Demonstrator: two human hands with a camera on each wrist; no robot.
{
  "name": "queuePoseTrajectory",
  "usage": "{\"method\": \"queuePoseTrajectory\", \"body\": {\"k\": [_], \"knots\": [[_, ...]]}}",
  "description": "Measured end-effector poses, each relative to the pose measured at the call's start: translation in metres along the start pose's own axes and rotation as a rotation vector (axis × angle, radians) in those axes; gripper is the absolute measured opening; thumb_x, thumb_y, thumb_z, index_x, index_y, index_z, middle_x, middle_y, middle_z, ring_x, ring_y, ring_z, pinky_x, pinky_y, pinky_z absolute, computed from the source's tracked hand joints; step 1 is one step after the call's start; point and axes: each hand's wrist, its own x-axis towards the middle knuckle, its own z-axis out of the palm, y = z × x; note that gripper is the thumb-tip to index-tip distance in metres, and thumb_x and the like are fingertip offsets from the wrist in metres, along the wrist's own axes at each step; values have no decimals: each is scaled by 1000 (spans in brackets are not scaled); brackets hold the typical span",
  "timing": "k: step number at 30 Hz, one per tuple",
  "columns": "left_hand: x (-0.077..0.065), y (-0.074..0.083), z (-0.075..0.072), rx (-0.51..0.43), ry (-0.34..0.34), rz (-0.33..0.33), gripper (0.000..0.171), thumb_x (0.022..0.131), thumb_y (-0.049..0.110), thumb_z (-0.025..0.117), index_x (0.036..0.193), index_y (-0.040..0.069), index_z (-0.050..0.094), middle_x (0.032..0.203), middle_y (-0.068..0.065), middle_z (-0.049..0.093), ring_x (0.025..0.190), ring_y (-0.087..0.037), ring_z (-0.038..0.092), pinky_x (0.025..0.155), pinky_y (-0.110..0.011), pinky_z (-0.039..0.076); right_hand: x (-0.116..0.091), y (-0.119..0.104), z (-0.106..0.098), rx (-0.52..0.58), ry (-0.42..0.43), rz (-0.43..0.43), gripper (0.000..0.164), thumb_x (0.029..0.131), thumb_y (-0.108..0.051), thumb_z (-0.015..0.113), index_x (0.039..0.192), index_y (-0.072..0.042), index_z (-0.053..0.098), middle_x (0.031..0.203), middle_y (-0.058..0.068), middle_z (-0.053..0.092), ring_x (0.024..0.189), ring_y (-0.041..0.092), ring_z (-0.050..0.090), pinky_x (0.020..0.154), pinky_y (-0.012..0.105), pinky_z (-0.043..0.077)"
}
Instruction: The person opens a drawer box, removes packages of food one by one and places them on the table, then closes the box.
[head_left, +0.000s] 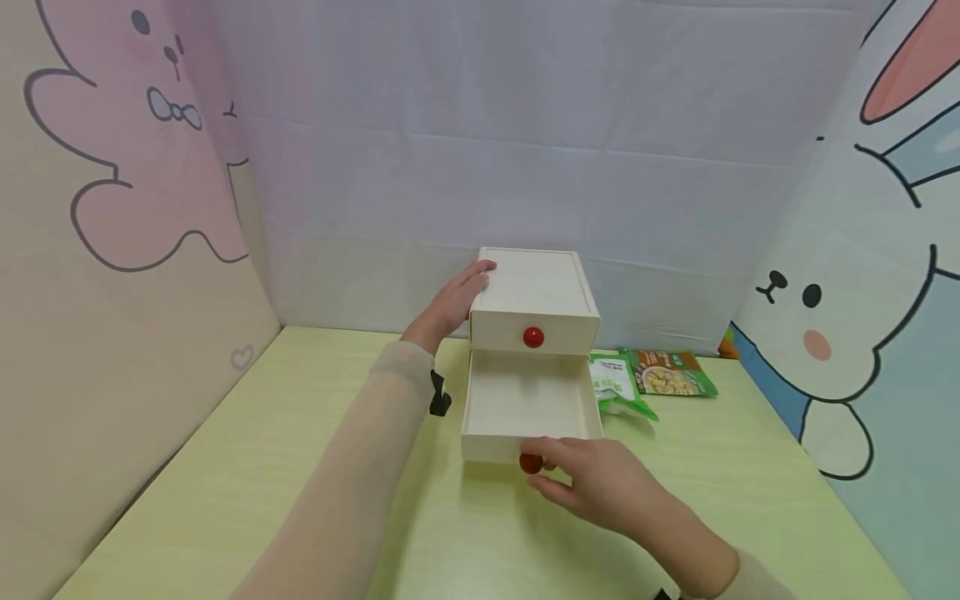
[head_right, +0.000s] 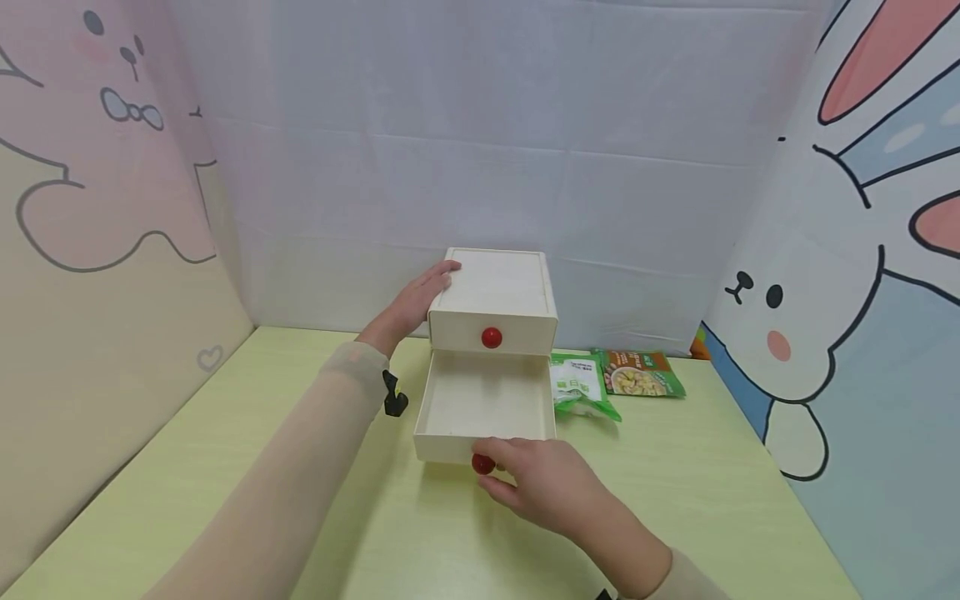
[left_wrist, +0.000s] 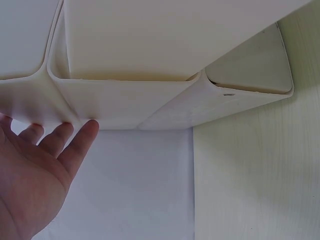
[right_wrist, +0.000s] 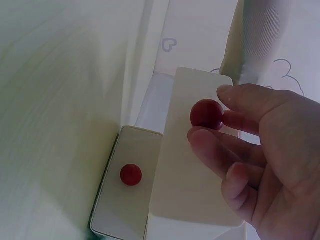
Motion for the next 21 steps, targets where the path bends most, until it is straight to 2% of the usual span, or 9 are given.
{"method": "queuePoseTrajectory", "body": {"k": [6, 12, 18, 21], "knots": [[-1, 1, 0, 12, 2, 3, 56, 116, 45, 33, 169, 28, 42, 181, -2, 32, 162, -33, 38, 127, -60, 39, 0, 0, 10, -15, 21, 0, 31, 98, -22, 85, 125, -25, 70, 105, -12, 82, 89, 7, 77, 73, 28, 64], [-2, 2, 0, 9, 3, -2, 56, 116, 46, 33, 168, 29, 43, 180, -3, 34, 160, -33, 40, 127, -60, 40, -1, 1, 21, -37, 101, -16, 36, 94, -21, 89, 126, -24, 72, 108, -9, 83, 92, 7, 78, 78, 30, 66], [-2, 2, 0, 7, 4, -3, 55, 116, 45, 33, 168, 29, 43, 179, -3, 34, 159, -34, 42, 126, -60, 41, -1, 7, 30, -79, 239, -114, 39, 85, -14, 95, 118, -19, 74, 104, -7, 83, 89, 5, 78, 77, 27, 66], [-1, 2, 1, 2, 3, -1, 55, 116, 44, 33, 168, 28, 43, 179, -4, 35, 159, -34, 42, 126, -60, 41, 0, 9, 33, -89, 281, -155, 41, 82, -12, 97, 116, -17, 74, 102, -8, 82, 87, 5, 77, 75, 26, 65]]}}
